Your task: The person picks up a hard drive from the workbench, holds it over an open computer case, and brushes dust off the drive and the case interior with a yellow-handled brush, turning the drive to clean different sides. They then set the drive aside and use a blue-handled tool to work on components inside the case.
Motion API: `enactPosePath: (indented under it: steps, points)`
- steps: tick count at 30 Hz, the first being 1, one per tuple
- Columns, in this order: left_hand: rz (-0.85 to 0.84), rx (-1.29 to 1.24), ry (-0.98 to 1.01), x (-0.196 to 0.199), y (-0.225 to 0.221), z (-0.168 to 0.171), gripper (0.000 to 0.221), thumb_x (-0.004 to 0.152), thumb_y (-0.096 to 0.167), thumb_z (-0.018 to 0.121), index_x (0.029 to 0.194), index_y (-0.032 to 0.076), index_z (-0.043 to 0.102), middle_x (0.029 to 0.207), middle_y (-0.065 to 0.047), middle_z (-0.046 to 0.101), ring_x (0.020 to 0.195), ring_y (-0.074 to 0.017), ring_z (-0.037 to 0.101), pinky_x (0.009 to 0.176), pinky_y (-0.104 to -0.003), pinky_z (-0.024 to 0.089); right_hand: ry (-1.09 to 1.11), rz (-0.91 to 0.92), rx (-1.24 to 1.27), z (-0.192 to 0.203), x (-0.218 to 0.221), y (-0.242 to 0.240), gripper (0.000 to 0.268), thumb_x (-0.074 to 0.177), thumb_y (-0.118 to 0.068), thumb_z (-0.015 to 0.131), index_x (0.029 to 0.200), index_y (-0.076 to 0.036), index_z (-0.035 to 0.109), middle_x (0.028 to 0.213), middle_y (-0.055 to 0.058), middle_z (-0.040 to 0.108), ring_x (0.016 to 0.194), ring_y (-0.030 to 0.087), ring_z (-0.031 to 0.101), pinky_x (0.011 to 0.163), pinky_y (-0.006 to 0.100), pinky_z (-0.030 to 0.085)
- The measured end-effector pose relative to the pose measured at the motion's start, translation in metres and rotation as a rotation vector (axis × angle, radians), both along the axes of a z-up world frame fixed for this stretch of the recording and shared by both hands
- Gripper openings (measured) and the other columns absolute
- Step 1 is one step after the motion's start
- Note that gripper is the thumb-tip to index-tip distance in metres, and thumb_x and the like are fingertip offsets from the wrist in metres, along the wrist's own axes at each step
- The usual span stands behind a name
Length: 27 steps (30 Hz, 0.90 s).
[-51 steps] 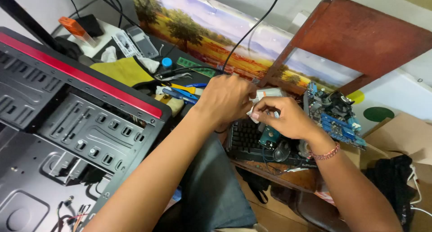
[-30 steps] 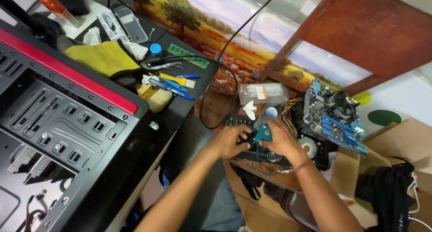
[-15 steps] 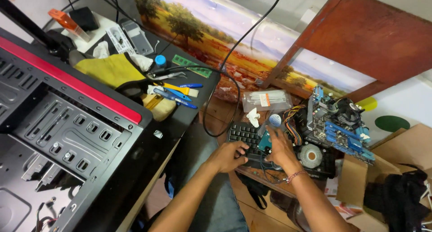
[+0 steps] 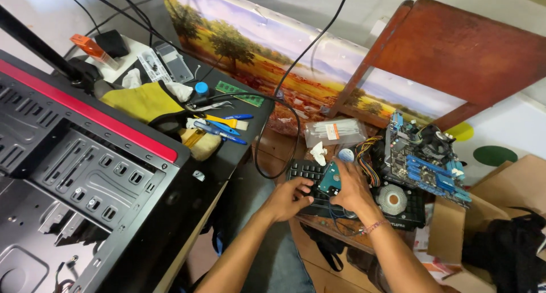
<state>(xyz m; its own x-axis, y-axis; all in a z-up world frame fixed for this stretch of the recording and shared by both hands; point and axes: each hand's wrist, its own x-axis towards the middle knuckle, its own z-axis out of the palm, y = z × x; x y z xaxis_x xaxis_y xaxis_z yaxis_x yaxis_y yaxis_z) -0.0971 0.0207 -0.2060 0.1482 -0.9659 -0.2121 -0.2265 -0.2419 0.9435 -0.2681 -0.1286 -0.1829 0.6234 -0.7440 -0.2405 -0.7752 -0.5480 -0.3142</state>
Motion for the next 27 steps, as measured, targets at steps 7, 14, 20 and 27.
enactPosePath:
  steps: [7, 14, 20, 27]
  points:
    - [0.239, 0.028, 0.326, -0.004, -0.002, 0.01, 0.052, 0.096, 0.032, 0.067, 0.142, 0.011, 0.055, 0.118, -0.01, 0.07, 0.1, -0.0185, 0.07, 0.081, -0.037, 0.06, -0.284, 0.006, 0.187, 0.069, 0.019, 0.026, 0.122, 0.048, -0.013, 0.098, 0.155, -0.02, 0.039, 0.14, 0.012, 0.055, 0.133, 0.031, 0.051, 0.111, 0.042, 0.043]
    - [0.272, -0.026, 0.66, 0.002, 0.026, 0.085, 0.066, 0.098, 0.049, 0.05, 0.156, 0.021, 0.036, 0.14, -0.01, 0.057, 0.121, -0.0229, 0.06, 0.086, -0.041, 0.059, -0.625, 0.22, 0.176, 0.129, 0.038, 0.064, 0.113, 0.05, -0.022, 0.098, 0.149, -0.013, 0.045, 0.137, 0.012, 0.06, 0.126, 0.027, 0.06, 0.101, 0.043, 0.052]
    - [0.317, -0.144, 0.713, 0.014, 0.063, 0.149, 0.072, 0.096, 0.045, 0.049, 0.161, 0.029, 0.021, 0.152, -0.001, 0.044, 0.132, -0.0196, 0.054, 0.09, -0.044, 0.058, -0.707, 0.369, 0.133, 0.168, 0.057, 0.096, 0.11, 0.051, -0.022, 0.097, 0.148, -0.01, 0.046, 0.142, 0.012, 0.058, 0.128, 0.028, 0.059, 0.102, 0.042, 0.05]
    - [0.427, -0.402, 0.509, 0.031, 0.116, 0.173, 0.075, 0.101, 0.028, 0.057, 0.165, 0.016, 0.021, 0.129, -0.014, 0.06, 0.117, -0.0189, 0.058, 0.101, -0.033, 0.048, -0.764, 0.625, 0.041, 0.217, 0.086, 0.142, 0.107, 0.051, -0.018, 0.095, 0.147, -0.007, 0.047, 0.143, 0.016, 0.058, 0.133, 0.034, 0.056, 0.11, 0.043, 0.044]
